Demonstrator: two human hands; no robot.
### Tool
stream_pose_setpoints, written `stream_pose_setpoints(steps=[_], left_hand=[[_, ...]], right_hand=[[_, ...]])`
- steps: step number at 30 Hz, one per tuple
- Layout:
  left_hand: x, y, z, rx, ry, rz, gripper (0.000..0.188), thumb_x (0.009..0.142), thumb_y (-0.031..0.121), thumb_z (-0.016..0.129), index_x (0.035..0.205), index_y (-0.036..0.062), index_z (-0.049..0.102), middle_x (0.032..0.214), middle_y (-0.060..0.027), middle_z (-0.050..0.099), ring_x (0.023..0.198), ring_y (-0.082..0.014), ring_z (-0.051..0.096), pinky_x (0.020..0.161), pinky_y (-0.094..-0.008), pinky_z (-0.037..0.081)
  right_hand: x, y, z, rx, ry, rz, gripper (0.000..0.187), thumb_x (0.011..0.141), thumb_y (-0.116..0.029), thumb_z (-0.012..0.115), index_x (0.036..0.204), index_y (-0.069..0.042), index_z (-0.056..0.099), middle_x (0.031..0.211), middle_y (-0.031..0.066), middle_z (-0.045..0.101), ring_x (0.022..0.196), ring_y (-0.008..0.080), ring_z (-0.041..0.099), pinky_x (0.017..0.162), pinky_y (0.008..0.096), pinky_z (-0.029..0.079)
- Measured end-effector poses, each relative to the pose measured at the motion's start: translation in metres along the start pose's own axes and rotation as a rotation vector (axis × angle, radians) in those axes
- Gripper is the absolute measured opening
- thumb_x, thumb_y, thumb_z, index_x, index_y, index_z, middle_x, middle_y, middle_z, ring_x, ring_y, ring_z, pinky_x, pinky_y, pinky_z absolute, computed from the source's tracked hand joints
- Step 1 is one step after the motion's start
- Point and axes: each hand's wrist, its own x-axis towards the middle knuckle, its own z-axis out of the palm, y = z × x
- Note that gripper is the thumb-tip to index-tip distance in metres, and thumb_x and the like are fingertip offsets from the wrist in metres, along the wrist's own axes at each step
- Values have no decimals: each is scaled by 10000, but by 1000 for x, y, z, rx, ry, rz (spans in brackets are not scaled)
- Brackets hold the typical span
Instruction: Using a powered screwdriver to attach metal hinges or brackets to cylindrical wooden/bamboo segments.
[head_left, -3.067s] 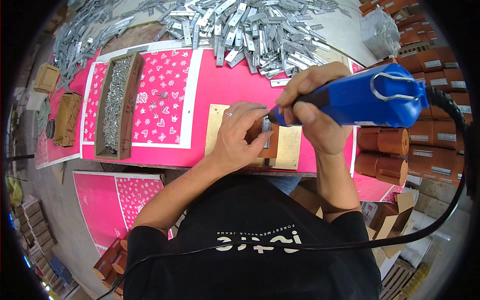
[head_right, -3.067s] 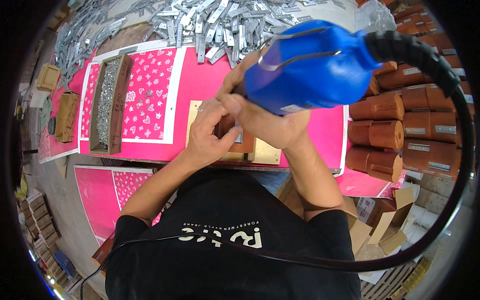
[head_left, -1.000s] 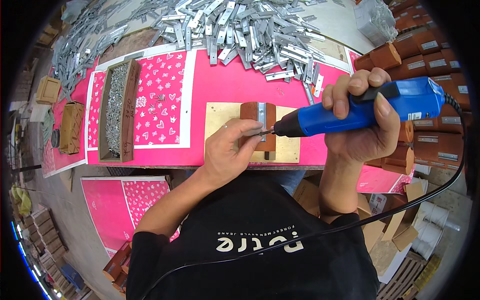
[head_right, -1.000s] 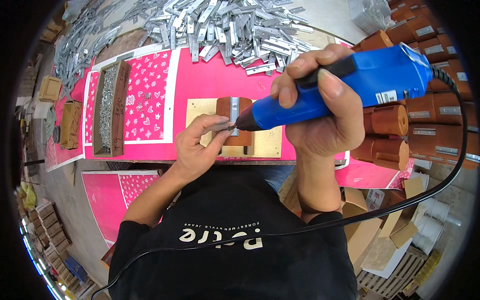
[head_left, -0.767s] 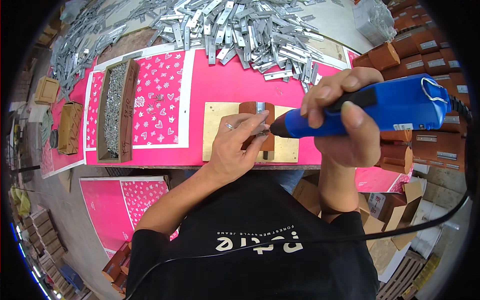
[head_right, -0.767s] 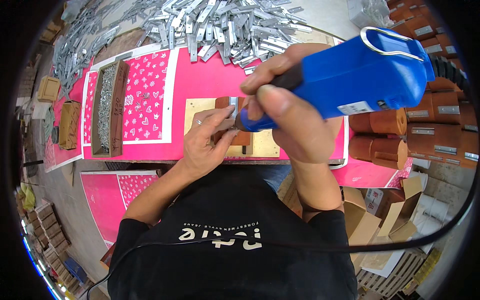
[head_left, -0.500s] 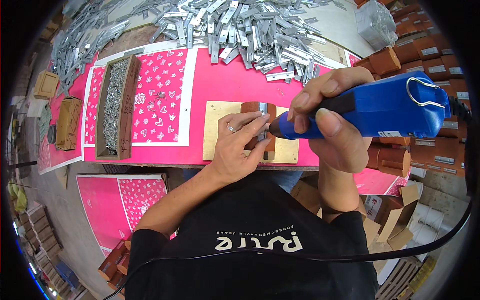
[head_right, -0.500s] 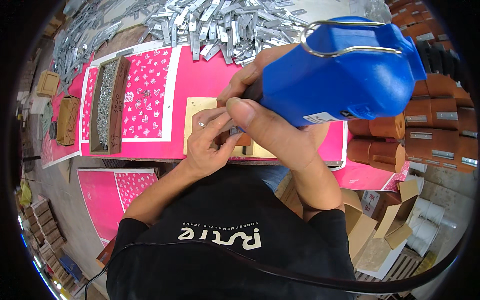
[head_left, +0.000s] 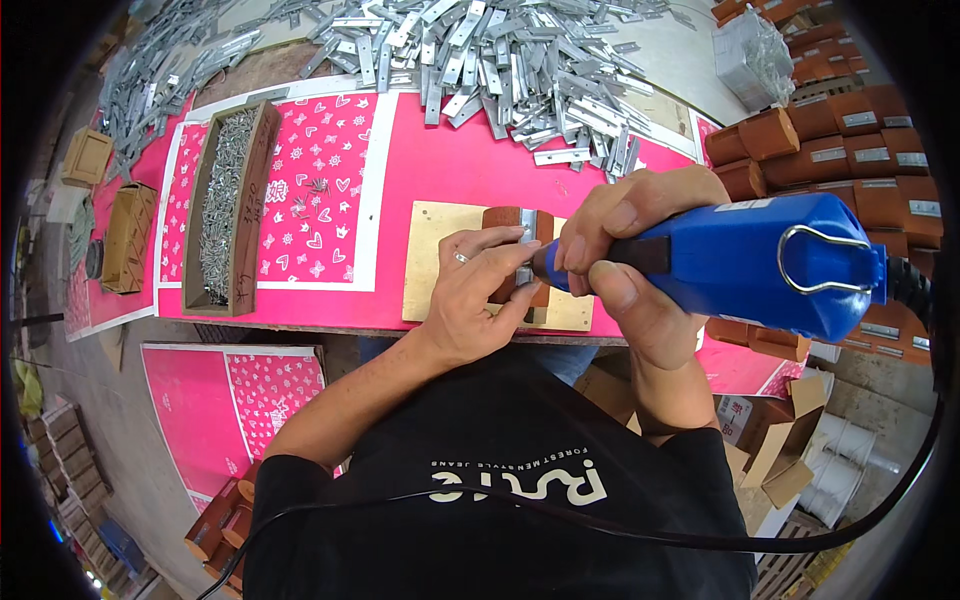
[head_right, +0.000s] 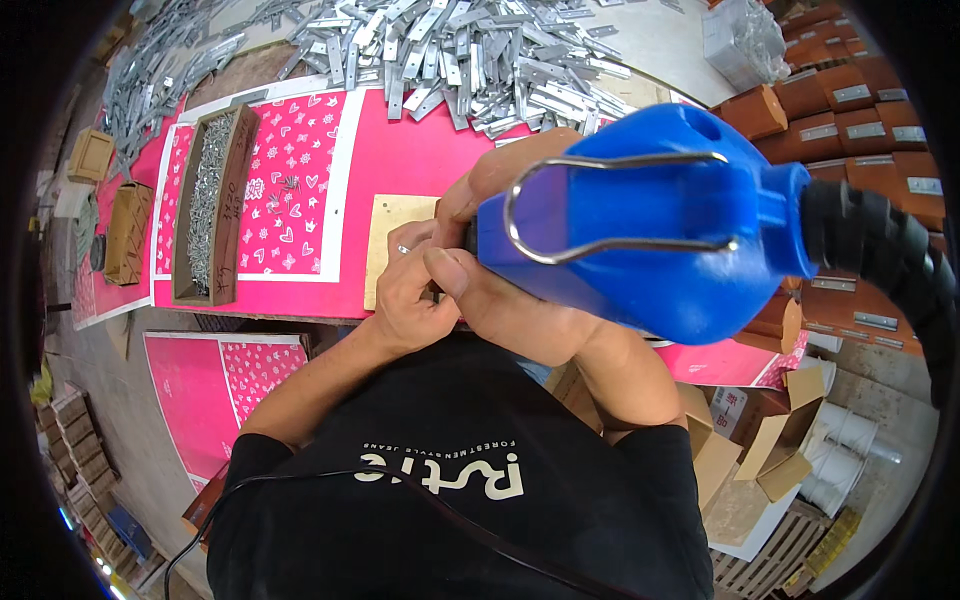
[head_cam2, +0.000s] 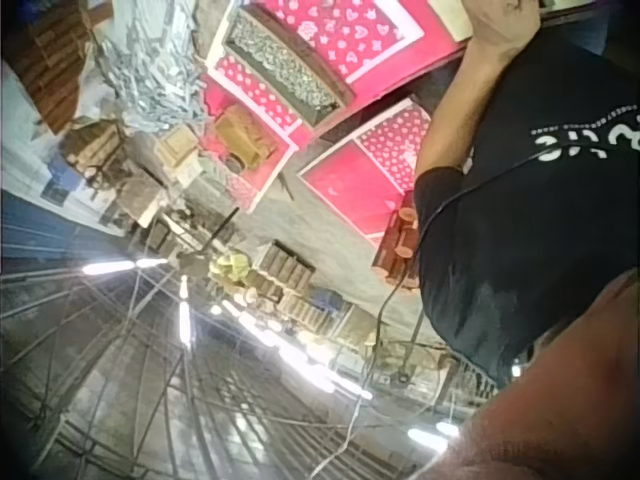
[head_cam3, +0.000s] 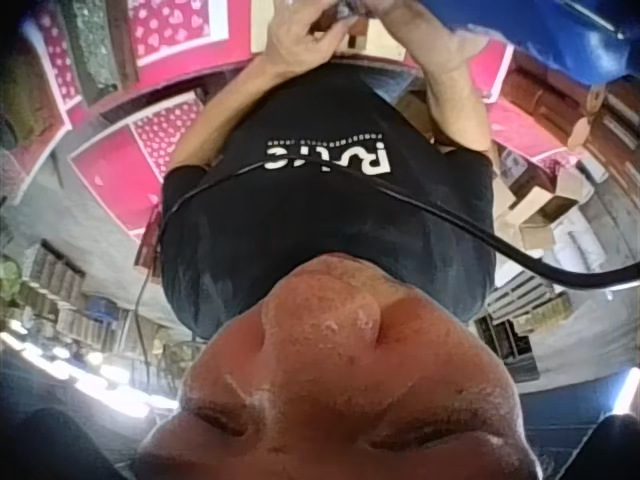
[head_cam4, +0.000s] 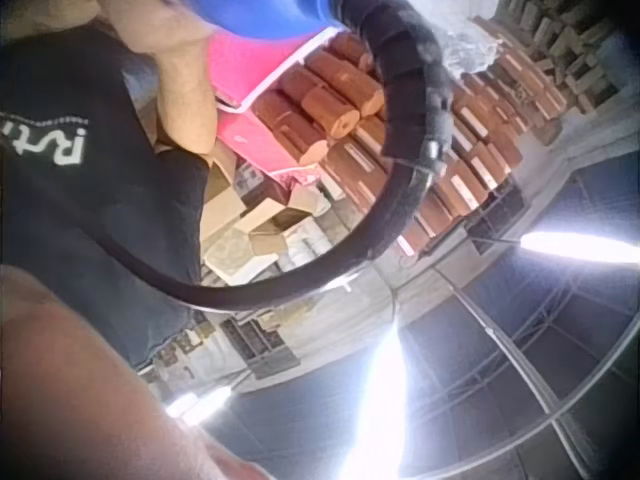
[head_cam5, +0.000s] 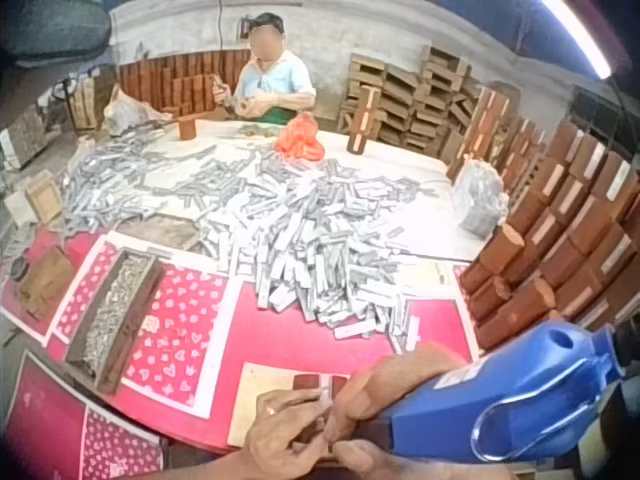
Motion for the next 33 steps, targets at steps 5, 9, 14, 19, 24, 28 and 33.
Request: stream_pose_setpoints(steps=[5,9,14,19,24,28,33], left_hand=[[3,-7,1,-43,29,7,523,679,81,767,1167,34,583,1171,-146,583,1104,-304,537,955,-446,354],[7,-7,-12,26,-116,-145,872,604,283,844,1338,36,442,1361,-197,423,1270,-369,388,1011,-495,313],[5,-19,-21,127,-297,-179,1163,528,371,873,1461,74,244,1390,-215,375,1317,-385,323,1059,-507,267],[8,-27,-22,33,-334,-177,1162,511,297,888,1458,78,251,1371,-205,397,1274,-386,382,1065,-484,280],[16,-12,-23,-65,-300,-201,1069,530,261,891,1414,54,327,1333,-206,413,1238,-375,428,1029,-452,368],[33,10,-28,49,-378,-145,940,518,244,884,1329,69,441,1242,-204,427,1175,-393,449,992,-470,385],[41,29,-21,332,-510,16,786,549,262,863,1226,51,524,1202,-223,424,1137,-411,446,957,-499,379]], right_hand=[[-3,2,16,15,141,59,342,826,-144,710,1023,-54,445,757,122,584,608,146,551,521,249,470],[-3,2,17,96,126,118,352,813,-140,726,1012,-51,449,745,120,584,610,148,554,516,247,467],[-3,17,8,242,57,58,354,770,-141,743,980,-37,478,756,126,595,595,163,555,523,245,463],[5,17,-20,593,-170,-65,381,626,-114,670,972,-41,530,848,125,624,597,196,578,590,321,495],[-13,-13,-58,638,-67,-204,363,722,-137,667,1023,-44,486,865,132,604,632,191,580,638,353,503],[-47,-7,-63,446,290,-78,338,750,-113,636,1027,-19,465,886,178,591,625,206,572,661,376,523],[-75,16,-53,446,475,50,277,743,-36,626,983,-6,491,844,190,598,642,213,586,645,358,518]])
